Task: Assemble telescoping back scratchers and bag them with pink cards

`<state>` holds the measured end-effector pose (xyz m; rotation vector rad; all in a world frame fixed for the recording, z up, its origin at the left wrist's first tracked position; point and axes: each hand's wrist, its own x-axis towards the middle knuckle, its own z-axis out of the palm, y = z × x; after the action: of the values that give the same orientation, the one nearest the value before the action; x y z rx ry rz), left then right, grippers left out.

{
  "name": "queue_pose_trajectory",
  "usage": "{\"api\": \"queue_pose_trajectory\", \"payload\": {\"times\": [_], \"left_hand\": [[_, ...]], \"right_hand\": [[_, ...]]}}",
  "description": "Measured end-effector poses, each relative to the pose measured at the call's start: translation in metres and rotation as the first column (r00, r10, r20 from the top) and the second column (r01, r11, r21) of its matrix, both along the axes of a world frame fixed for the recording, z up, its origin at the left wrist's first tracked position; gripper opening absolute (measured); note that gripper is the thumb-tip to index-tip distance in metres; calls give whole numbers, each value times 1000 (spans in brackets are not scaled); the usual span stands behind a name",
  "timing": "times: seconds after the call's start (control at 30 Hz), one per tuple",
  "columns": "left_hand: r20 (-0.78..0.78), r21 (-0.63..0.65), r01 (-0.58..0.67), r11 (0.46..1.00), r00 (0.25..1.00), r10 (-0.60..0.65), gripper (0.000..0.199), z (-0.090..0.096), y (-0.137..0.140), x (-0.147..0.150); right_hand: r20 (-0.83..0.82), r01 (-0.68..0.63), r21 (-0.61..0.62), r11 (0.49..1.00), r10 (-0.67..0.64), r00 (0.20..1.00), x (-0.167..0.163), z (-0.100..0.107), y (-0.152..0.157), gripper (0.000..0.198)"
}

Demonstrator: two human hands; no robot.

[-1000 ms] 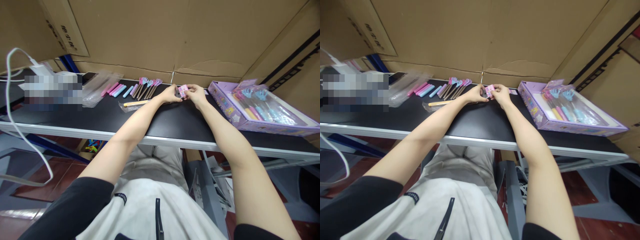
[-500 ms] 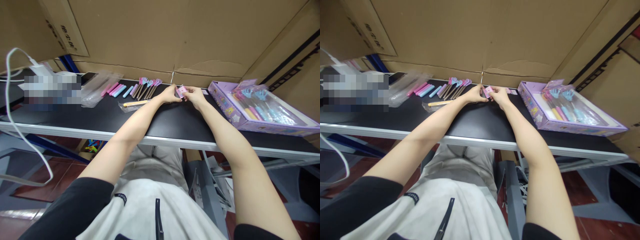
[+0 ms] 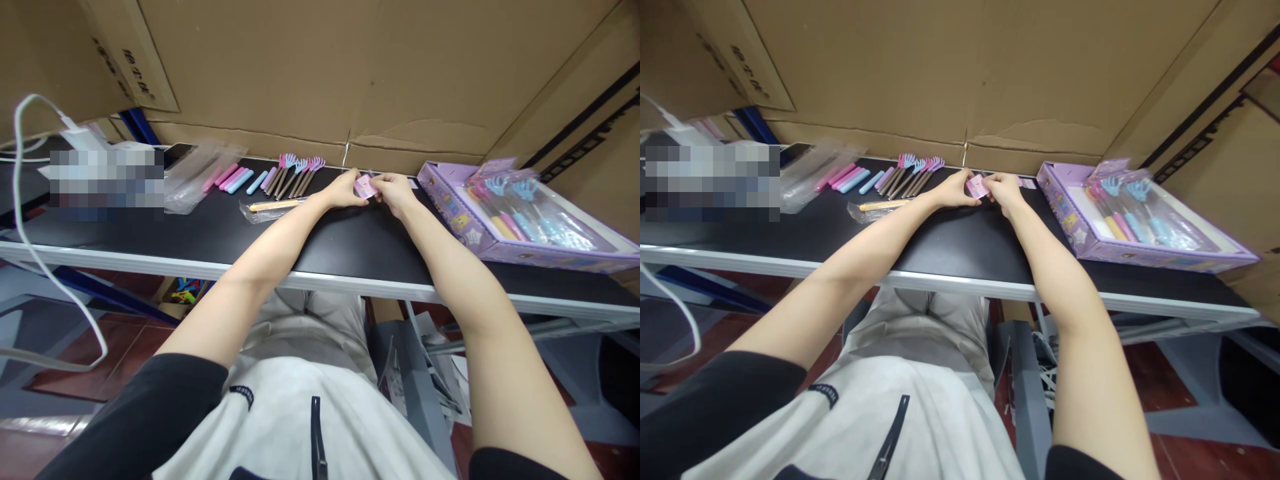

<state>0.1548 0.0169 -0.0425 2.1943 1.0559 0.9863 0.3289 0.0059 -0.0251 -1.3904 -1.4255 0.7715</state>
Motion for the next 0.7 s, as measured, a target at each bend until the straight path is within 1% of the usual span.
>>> {"api": "queue_pose_trajectory", "payload": {"times": [0.1, 0.17, 0.23, 0.37, 0.43, 0.57, 0.7], "left_hand": [[-19, 16, 4, 1000, 1000, -3, 52, -2, 2, 4], [-38, 28, 0, 1000, 999, 1, 51, -3, 3, 5], [-64, 46, -8, 999, 998, 11, 51, -2, 3, 6], [-133, 87, -73, 993, 988, 85, 46, 0, 2, 7], [-160, 86, -113, 990, 979, 126, 48, 1, 0, 8], [-190, 48, -156, 987, 968, 162, 56, 3, -2, 8], [-162, 53, -118, 992, 979, 126, 48, 3, -2, 6]], "right_hand": [[-27, -12, -41, 999, 10, 1000, -1, 3, -3, 28], [-12, -9, -55, 998, 9, 1000, -2, 3, -4, 31], [49, 14, -12, 1000, -14, 999, -2, 3, -3, 31], [237, 63, 167, 984, -102, 966, -2, 1, 0, 28], [296, 60, 219, 974, -125, 947, -1, 1, 0, 27], [317, 59, 241, 969, -136, 939, 2, 2, -1, 26], [309, 67, 230, 971, -139, 941, 3, 1, 0, 24]]}}
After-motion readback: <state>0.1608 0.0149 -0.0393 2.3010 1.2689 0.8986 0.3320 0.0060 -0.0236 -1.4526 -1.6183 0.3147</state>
